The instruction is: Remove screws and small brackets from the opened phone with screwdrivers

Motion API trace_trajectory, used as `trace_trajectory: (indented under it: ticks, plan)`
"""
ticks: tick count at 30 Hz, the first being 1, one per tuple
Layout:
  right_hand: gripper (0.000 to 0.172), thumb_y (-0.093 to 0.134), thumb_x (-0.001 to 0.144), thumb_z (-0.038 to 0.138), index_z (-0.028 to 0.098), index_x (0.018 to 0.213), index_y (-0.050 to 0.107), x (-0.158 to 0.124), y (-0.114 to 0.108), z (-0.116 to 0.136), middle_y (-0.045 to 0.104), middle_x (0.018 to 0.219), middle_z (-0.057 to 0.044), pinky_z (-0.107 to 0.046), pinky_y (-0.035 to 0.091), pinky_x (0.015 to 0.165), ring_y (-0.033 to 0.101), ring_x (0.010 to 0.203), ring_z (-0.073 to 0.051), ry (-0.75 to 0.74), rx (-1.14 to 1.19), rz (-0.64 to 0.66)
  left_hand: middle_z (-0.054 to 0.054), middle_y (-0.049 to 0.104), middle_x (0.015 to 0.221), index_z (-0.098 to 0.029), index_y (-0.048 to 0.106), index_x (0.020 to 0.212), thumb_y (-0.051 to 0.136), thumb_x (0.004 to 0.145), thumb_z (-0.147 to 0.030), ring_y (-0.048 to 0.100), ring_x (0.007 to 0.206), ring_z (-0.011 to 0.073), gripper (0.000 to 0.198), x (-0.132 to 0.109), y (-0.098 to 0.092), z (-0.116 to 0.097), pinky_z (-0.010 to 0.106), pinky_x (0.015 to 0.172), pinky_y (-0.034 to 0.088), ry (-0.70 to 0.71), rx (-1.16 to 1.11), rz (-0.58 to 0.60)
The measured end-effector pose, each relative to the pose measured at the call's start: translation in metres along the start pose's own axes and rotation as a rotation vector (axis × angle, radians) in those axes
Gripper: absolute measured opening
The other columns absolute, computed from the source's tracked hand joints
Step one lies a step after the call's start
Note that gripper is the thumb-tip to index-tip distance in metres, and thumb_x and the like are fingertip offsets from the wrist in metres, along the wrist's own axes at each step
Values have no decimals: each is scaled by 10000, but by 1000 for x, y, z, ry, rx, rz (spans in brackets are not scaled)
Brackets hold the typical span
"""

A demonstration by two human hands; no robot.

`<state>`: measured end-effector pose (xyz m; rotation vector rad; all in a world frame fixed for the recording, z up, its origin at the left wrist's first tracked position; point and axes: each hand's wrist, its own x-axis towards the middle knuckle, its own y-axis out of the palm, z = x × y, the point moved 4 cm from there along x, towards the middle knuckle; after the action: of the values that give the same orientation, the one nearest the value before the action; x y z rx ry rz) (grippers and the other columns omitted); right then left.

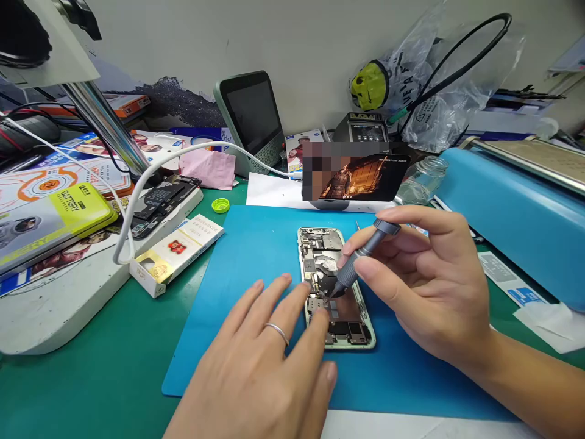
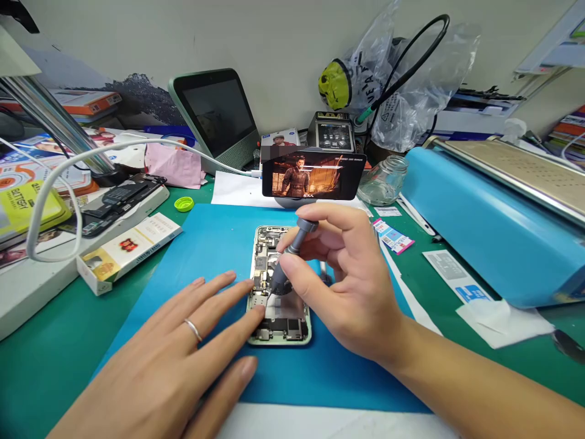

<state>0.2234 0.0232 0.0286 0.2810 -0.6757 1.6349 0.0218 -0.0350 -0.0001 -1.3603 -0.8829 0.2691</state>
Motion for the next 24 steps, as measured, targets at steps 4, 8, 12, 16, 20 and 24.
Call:
trace_trajectory:
  ticks: [4,8,12,16,20,24]
  plan:
    - [424,694,939,64,315,1246,544,1,1,0,723,995,12,-300,690,701,758,856,-161,6,-26,-7,65,698,1383,-205,620,1392,507,1073,-266,674,1248,273,344,0,-11,5,437,1004,634,-120,-35,-25]
    - [393,705,950,82,320,1228,559,-1,3,-1,724,1003,9,-304,688,699,773,882,-169,55,-16,9,66,701,1249,-213,631,1309,505,1062,-228,692,1042,251,277,5,-10,6,387,757,646,-162,-95,17]
    - [383,709,968,115,339,1237,554,-3,6,-3,724,1016,5,-291,685,630,788,911,-188,136,32,40,63,683,1177,-230,628,1284,507,1053,-216,672,964,250,261,4,-8,6,377,662,612,-174,-128,59]
    - [381,712,977,136,343,1253,552,-5,6,-4,733,1026,-4,-270,663,540,787,850,-189,158,46,42,56,667,1119,-236,625,1226,498,1054,-210,653,906,242,215,2,-8,5,397,694,613,-172,-158,86]
    - [370,724,967,129,336,1228,564,-5,6,-3,738,1020,0,-344,709,716,795,881,-196,138,38,24,55,660,1108,-240,615,1185,488,1060,-206,652,907,248,182,5,-6,4,394,669,601,-178,-169,113]
    - [366,721,973,137,342,1233,565,-5,5,-2,741,1021,2,-355,711,744,800,894,-199,134,53,30,57,656,1098,-237,608,1173,487,1058,-199,653,899,250,171,6,-5,4,389,646,589,-173,-168,123]
